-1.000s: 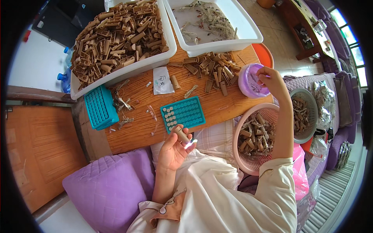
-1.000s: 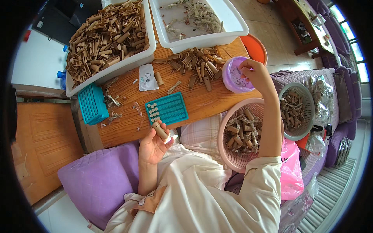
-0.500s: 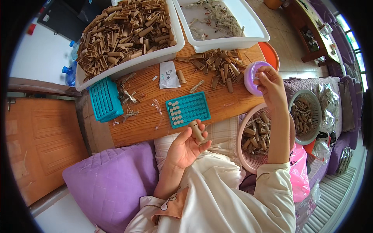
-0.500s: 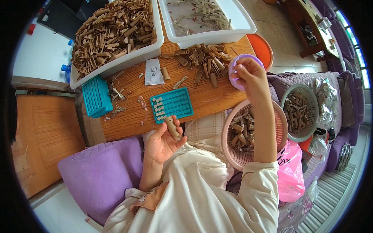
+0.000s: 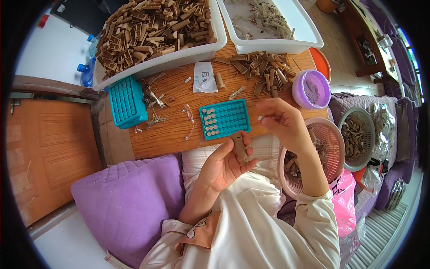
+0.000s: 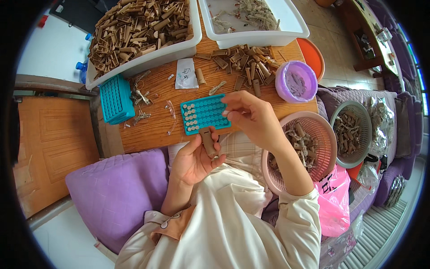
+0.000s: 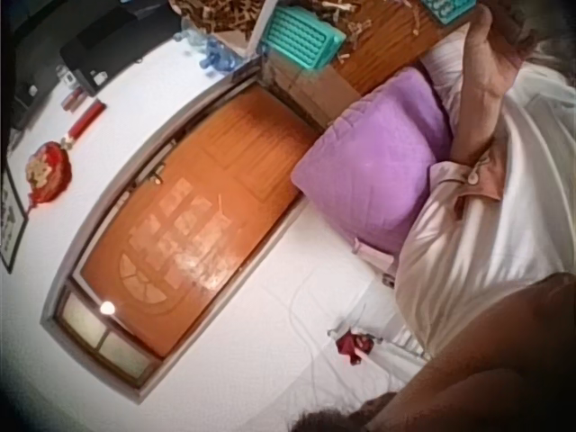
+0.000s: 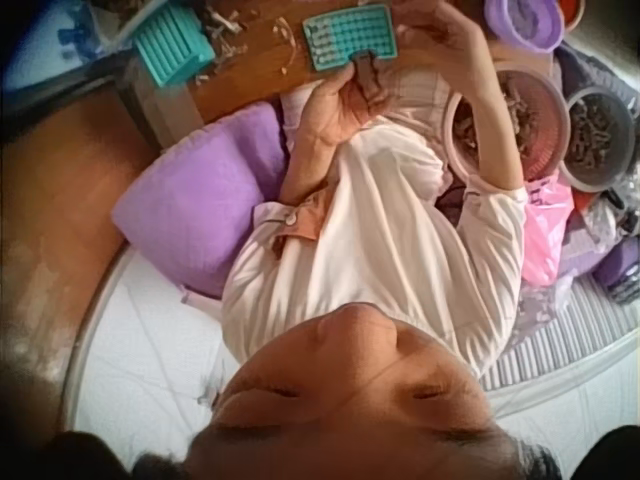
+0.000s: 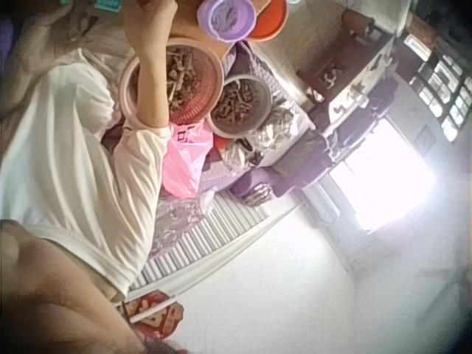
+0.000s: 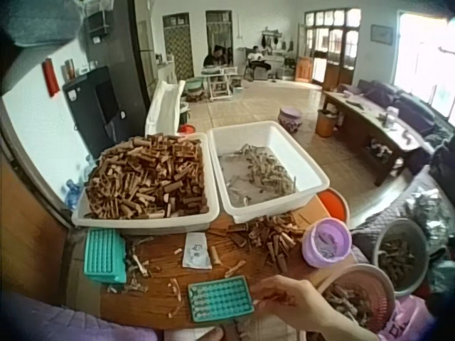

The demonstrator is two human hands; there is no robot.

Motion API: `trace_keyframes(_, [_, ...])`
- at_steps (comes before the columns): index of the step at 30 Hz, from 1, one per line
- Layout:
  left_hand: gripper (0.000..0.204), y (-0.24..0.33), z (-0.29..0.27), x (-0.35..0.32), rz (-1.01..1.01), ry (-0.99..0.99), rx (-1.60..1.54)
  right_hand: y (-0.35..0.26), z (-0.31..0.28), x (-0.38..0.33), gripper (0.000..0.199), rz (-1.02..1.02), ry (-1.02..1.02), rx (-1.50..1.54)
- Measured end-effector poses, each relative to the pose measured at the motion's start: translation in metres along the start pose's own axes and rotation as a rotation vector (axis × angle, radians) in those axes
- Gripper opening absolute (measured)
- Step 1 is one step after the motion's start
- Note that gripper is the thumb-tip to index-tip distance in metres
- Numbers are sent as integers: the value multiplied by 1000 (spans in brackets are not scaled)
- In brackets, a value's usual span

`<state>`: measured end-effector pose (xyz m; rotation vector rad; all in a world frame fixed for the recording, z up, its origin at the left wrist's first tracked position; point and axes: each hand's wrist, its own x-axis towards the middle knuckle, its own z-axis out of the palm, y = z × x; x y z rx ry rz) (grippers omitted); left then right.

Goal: The person assembles small plastic and metal components into a larger unit by hand at a table.

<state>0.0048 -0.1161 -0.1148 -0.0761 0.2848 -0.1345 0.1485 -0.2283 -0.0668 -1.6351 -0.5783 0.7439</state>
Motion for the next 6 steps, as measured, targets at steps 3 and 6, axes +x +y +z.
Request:
trace_keyframes(3, [33, 1, -9, 0, -9, -53, -114, 1, 1, -2, 9, -56, -89, -174])
trace_keyframes(6, [34, 1, -11, -2, -60, -56, -268, -7, 6, -4, 14, -71, -175, -282])
